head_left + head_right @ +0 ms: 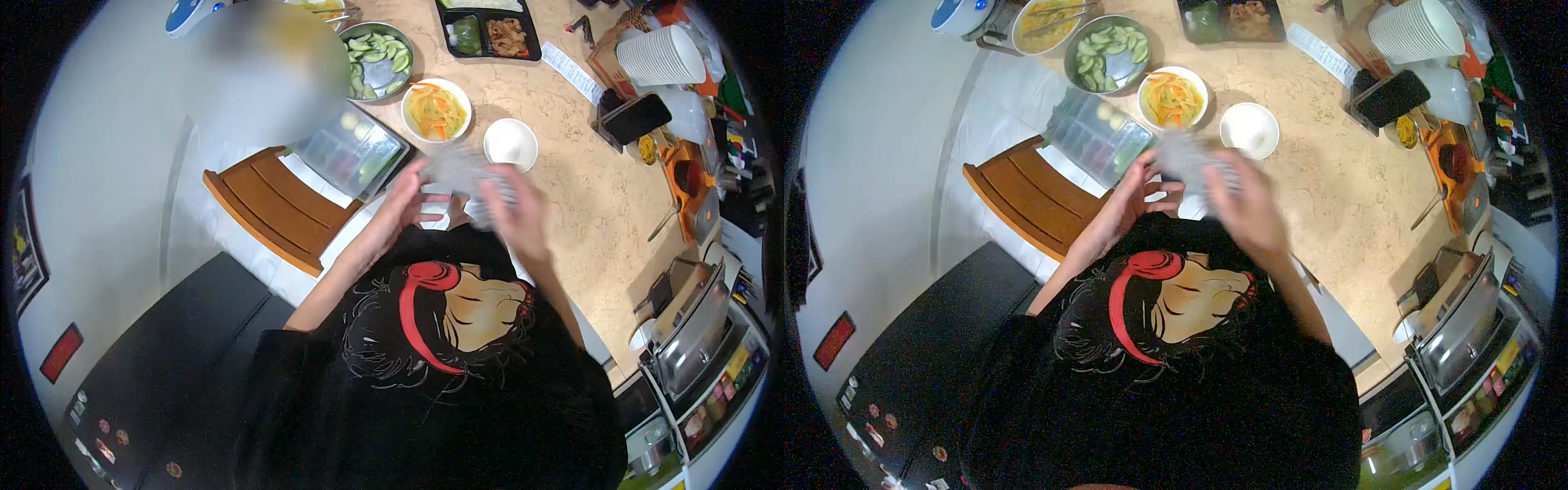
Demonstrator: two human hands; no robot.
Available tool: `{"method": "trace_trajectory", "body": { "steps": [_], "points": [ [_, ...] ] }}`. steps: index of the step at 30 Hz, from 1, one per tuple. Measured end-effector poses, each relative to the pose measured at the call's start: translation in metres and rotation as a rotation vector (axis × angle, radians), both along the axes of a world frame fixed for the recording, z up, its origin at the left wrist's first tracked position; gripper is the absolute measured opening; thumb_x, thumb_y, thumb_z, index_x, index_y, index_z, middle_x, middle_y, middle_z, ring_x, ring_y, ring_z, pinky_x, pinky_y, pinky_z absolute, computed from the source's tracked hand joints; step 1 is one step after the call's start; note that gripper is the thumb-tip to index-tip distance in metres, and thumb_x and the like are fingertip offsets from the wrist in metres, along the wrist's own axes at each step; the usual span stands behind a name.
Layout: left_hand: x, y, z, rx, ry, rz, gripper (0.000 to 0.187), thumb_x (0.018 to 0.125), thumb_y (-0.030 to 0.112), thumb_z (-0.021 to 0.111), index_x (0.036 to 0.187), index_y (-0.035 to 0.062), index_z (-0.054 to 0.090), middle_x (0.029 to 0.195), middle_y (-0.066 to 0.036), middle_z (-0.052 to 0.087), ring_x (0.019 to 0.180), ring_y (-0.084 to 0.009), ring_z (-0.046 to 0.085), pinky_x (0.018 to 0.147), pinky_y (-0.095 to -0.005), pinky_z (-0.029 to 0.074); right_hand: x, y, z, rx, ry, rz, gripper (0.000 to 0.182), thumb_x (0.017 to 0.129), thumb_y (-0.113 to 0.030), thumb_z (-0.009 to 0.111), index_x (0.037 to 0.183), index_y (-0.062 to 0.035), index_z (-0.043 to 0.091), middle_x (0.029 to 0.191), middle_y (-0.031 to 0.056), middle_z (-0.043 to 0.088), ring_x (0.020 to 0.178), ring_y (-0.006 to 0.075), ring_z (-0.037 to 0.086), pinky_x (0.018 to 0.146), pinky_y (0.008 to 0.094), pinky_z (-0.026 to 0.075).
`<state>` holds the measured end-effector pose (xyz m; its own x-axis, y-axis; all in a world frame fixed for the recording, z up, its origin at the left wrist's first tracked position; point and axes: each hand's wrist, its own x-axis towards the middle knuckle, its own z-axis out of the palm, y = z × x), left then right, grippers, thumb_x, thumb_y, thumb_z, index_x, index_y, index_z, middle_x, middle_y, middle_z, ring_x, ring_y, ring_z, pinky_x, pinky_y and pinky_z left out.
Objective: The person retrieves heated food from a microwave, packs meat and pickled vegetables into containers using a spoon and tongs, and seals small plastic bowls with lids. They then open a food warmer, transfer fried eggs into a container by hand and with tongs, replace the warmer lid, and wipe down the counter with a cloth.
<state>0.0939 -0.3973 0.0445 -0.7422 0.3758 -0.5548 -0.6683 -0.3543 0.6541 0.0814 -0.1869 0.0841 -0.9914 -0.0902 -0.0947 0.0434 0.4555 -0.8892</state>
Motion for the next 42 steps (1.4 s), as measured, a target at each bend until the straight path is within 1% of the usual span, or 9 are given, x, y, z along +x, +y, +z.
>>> {"method": "trace_trajectory", "body": {
  "steps": [3,7,11,16,24,29,33,37,42],
  "points": [
    [0.002,-0.002,-0.002,0.110,-0.102,0.214,0.046,0.094,0.039,0.049,0.126,0.0065,0.046,0.122,-0.007,0.052,0.103,-0.0175,0.055,0.083,-0.0309,0.047,-0.015,-0.054,-0.020,-0.106,-0.095,0.174,0.027,0.089,-0.025,0.057,0.103,-0.0019,0.056,0.090,0.0163,0.063,0.081,0.0278,0.062,0.071,0.0368,0.048],
    [-0.011,-0.031,-0.101,-0.450,-0.027,0.320,0.052,0.091,0.032,0.057,0.126,-0.0009,0.040,0.113,-0.012,0.057,0.099,-0.0178,0.055,0.082,-0.0293,0.045,-0.045,-0.056,-0.021,0.271,-0.032,0.180,0.037,0.086,-0.033,0.059,0.110,-0.0050,0.055,0.091,0.0174,0.063,0.081,0.0343,0.061,0.071,0.0427,0.048],
    [-0.049,-0.019,-0.083,-0.804,0.122,0.394,0.068,0.090,0.045,0.053,0.131,-0.0054,0.032,0.118,-0.019,0.051,0.098,-0.0209,0.055,0.083,-0.0294,0.044,-0.116,-0.026,-0.060,0.549,0.340,0.022,0.025,0.085,-0.022,0.059,0.099,-0.0020,0.062,0.092,0.0173,0.064,0.086,0.0334,0.061,0.074,0.0423,0.048],
    [-0.053,-0.005,-0.057,-0.070,-0.042,0.425,0.062,0.091,0.047,0.050,0.135,0.0071,0.034,0.124,-0.008,0.051,0.109,-0.0169,0.052,0.088,-0.0331,0.044,-0.150,-0.025,-0.093,0.330,-0.025,0.163,0.019,0.081,-0.012,0.057,0.093,0.0008,0.065,0.081,0.0181,0.065,0.076,0.0316,0.064,0.068,0.0371,0.050],
    [-0.035,-0.014,-0.095,-0.324,-0.127,0.442,0.032,0.090,0.035,0.058,0.107,0.0085,0.052,0.099,-0.002,0.058,0.084,-0.0125,0.058,0.078,-0.0297,0.050,-0.145,-0.037,-0.098,0.247,-0.054,0.288,0.018,0.079,-0.006,0.054,0.093,-0.0004,0.064,0.076,0.0170,0.065,0.069,0.0272,0.065,0.067,0.0360,0.050],
    [-0.023,-0.031,-0.097,0.556,-0.305,0.588,0.065,0.090,0.057,0.041,0.126,0.0029,0.045,0.122,-0.014,0.055,0.114,-0.0265,0.053,0.099,-0.0436,0.042,-0.144,-0.042,-0.093,0.208,-0.078,0.329,0.014,0.079,-0.006,0.056,0.090,-0.0033,0.064,0.075,0.0127,0.065,0.066,0.0214,0.064,0.059,0.0339,0.049],
    [-0.015,-0.028,-0.104,0.492,-0.182,0.574,0.056,0.096,0.047,0.032,0.128,0.0020,0.044,0.126,-0.016,0.052,0.118,-0.0277,0.050,0.102,-0.0445,0.039,-0.146,-0.045,-0.089,0.222,-0.170,0.296,0.012,0.078,-0.006,0.059,0.089,-0.0039,0.062,0.074,0.0094,0.064,0.063,0.0190,0.062,0.058,0.0331,0.049],
    [-0.015,-0.025,-0.089,0.189,-0.133,0.462,0.037,0.095,0.030,0.049,0.121,0.0038,0.049,0.117,-0.010,0.057,0.106,-0.0188,0.057,0.091,-0.0340,0.048,-0.152,-0.044,-0.095,0.321,-0.116,0.351,0.012,0.076,-0.007,0.063,0.088,-0.0044,0.062,0.073,0.0074,0.063,0.063,0.0174,0.060,0.062,0.0316,0.049],
    [-0.015,-0.029,-0.120,0.376,-0.173,0.462,0.046,0.091,0.042,0.050,0.118,0.0054,0.052,0.114,-0.006,0.059,0.103,-0.0159,0.058,0.091,-0.0330,0.047,-0.154,-0.044,-0.109,0.303,-0.078,0.415,0.013,0.075,-0.008,0.063,0.087,-0.0048,0.062,0.072,0.0075,0.062,0.063,0.0171,0.059,0.062,0.0308,0.049]
  ]
}}
